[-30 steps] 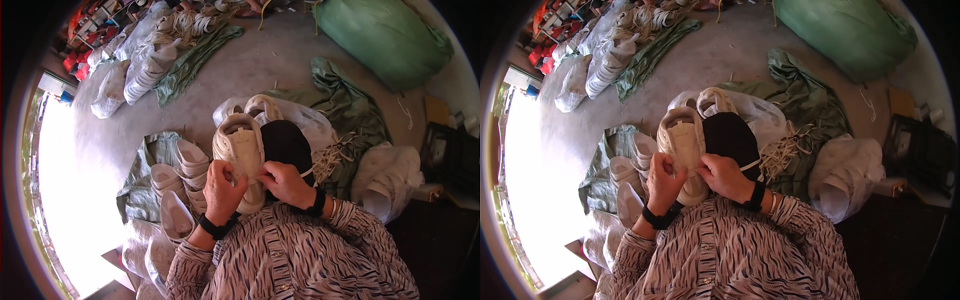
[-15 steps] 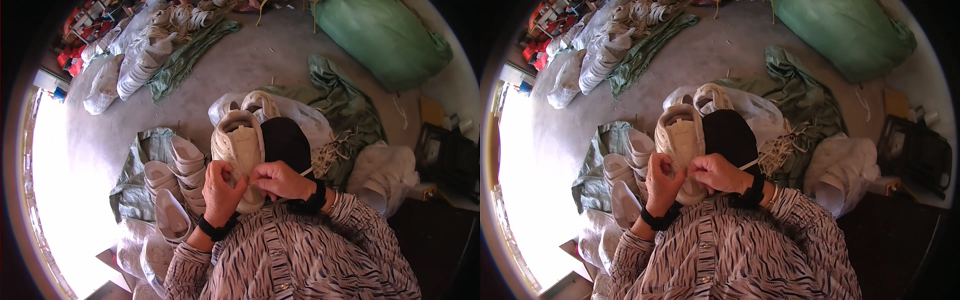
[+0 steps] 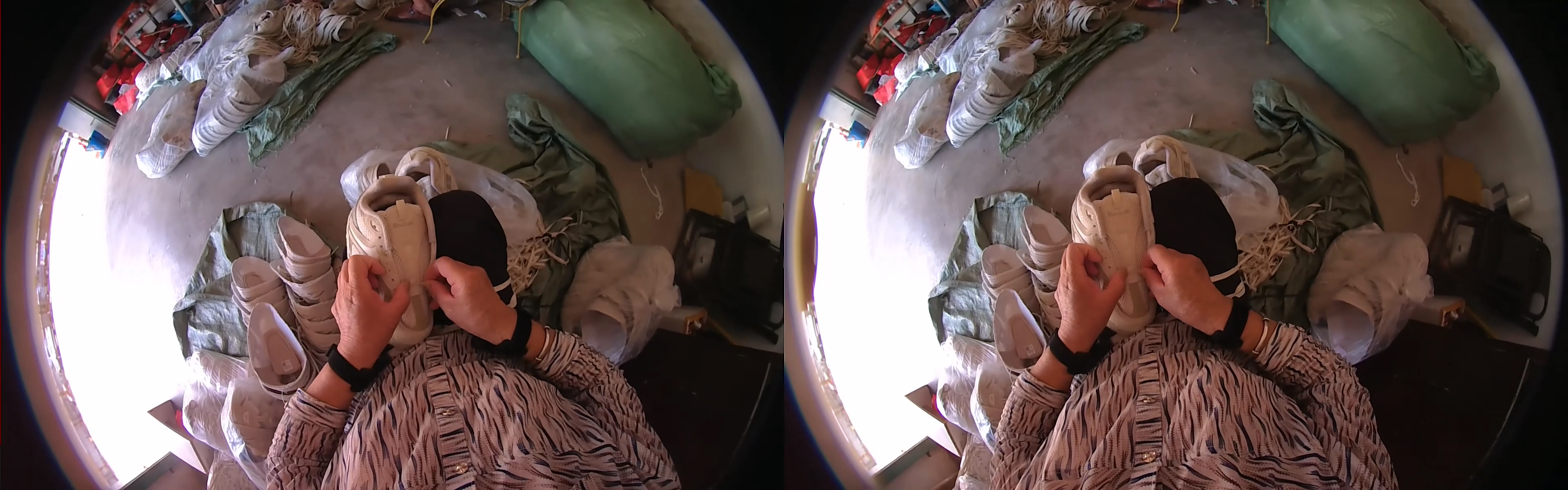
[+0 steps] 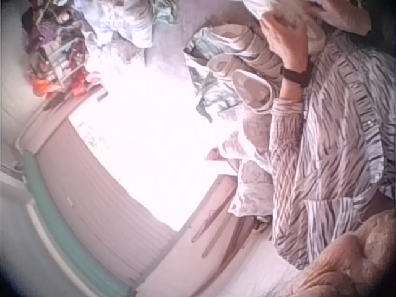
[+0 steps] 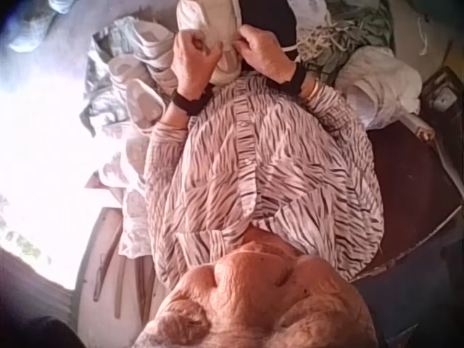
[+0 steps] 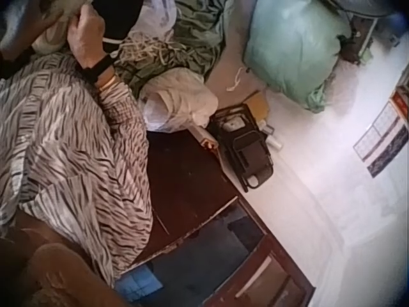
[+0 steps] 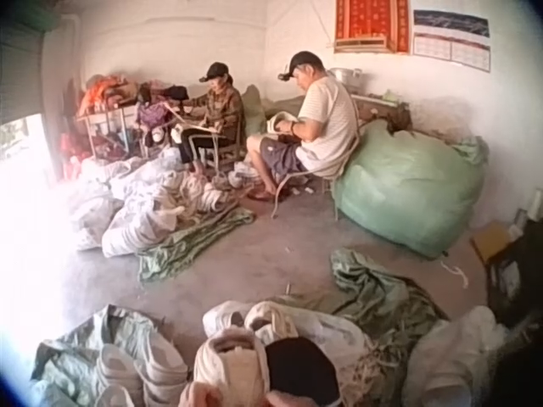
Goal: Thread and assemble shoelaces into white athletic sneakers.
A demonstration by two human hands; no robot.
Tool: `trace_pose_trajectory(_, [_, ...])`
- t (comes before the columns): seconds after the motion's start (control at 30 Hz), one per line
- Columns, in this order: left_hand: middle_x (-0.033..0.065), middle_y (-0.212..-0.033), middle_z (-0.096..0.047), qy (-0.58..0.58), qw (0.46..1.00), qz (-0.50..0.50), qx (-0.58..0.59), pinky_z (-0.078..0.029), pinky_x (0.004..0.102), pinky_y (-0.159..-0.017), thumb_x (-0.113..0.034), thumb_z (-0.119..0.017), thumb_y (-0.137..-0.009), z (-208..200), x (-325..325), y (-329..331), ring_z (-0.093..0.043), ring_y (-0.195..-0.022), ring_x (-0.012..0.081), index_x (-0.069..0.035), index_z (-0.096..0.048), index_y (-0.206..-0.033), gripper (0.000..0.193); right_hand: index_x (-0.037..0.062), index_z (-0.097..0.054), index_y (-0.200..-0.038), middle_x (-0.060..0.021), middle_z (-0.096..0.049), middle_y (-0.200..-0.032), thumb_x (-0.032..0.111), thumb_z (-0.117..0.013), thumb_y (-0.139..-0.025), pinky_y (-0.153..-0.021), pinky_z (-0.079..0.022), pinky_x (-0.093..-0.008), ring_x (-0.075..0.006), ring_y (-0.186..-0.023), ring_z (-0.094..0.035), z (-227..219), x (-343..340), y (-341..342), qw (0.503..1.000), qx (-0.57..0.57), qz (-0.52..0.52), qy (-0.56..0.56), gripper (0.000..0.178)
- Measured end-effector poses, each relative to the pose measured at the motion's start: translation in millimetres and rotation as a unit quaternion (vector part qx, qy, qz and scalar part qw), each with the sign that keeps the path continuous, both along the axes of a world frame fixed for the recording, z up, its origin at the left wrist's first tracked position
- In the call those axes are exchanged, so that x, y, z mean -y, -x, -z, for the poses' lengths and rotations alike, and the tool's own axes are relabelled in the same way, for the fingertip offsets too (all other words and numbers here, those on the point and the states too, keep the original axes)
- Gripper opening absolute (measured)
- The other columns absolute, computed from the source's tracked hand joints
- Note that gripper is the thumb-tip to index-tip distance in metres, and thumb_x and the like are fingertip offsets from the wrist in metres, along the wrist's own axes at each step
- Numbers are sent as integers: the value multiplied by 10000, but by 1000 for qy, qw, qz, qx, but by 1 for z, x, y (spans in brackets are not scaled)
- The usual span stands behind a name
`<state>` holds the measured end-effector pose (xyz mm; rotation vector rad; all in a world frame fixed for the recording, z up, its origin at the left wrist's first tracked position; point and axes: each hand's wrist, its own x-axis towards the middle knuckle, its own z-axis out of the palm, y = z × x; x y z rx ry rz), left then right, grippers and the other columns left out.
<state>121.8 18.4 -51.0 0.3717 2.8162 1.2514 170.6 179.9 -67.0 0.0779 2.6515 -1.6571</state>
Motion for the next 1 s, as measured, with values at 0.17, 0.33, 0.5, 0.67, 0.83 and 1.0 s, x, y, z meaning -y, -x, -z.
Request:
trace_pose_trajectory(0.17, [31, -758, -423, 2, 1000, -1, 3, -416, 312, -622, -134, -729, -645, -1, 1, -1, -443, -661, 171, -84, -448, -868, 363, -9, -527, -857, -105, -615, -721, 14, -593, -846, -511, -494, -268, -153, -585, -636, 0, 5, -3, 999, -22, 14, -22, 70])
trace_pose_trajectory(0.33, [31, -757, -420, -8, 1000, -8, 9, -417, 315, -624, -128, -726, -642, 2, 0, -5, -443, -663, 172, -86, -450, -873, 362, -1, -530, -846, -103, -612, -708, 7, -586, -842, -501, -486, -281, -165, -565, -631, 0, 10, -5, 998, -30, 44, -32, 56])
trace_pose_trajectory(0.5, [30, -758, -420, -7, 1000, -9, 8, -417, 311, -621, -115, -718, -643, 2, 1, -3, -441, -657, 173, -82, -447, -869, 355, 1, -540, -824, -95, -602, -695, 25, -586, -843, -477, -469, -274, -151, -540, -606, 3, 17, -1, 985, -117, 53, -116, 55])
trace_pose_trajectory(0.67, [36, -789, -453, -38, 999, 7, 30, -435, 334, -643, -122, -727, -647, 4, 8, -2, -486, -707, 193, -92, -463, -894, 362, 11, -581, -851, -1, -540, -649, 41, -542, -862, -403, -392, -197, -46, -481, -474, -10, -7, 17, 952, 190, -52, 236, 50])
trace_pose_trajectory(0.83, [34, -812, -457, -68, 997, 23, 4, -442, 312, -655, -104, -723, -664, 9, 13, 1, -480, -715, 178, -85, -472, -908, 351, 8, -591, -857, -20, -557, -646, 45, -567, -859, -423, -414, -203, -60, -493, -500, -7, 1, 23, 948, 214, -71, 223, 45])
trace_pose_trajectory(1.0, [53, -853, -473, -63, 997, 42, 18, -443, 324, -691, -134, -730, -694, 11, 17, -5, -504, -759, 202, -69, -488, -976, 378, 3, -571, -876, -72, -618, -707, 50, -610, -842, -525, -471, -240, -93, -609, -589, -6, 14, 2, 999, -33, 27, 19, 70])
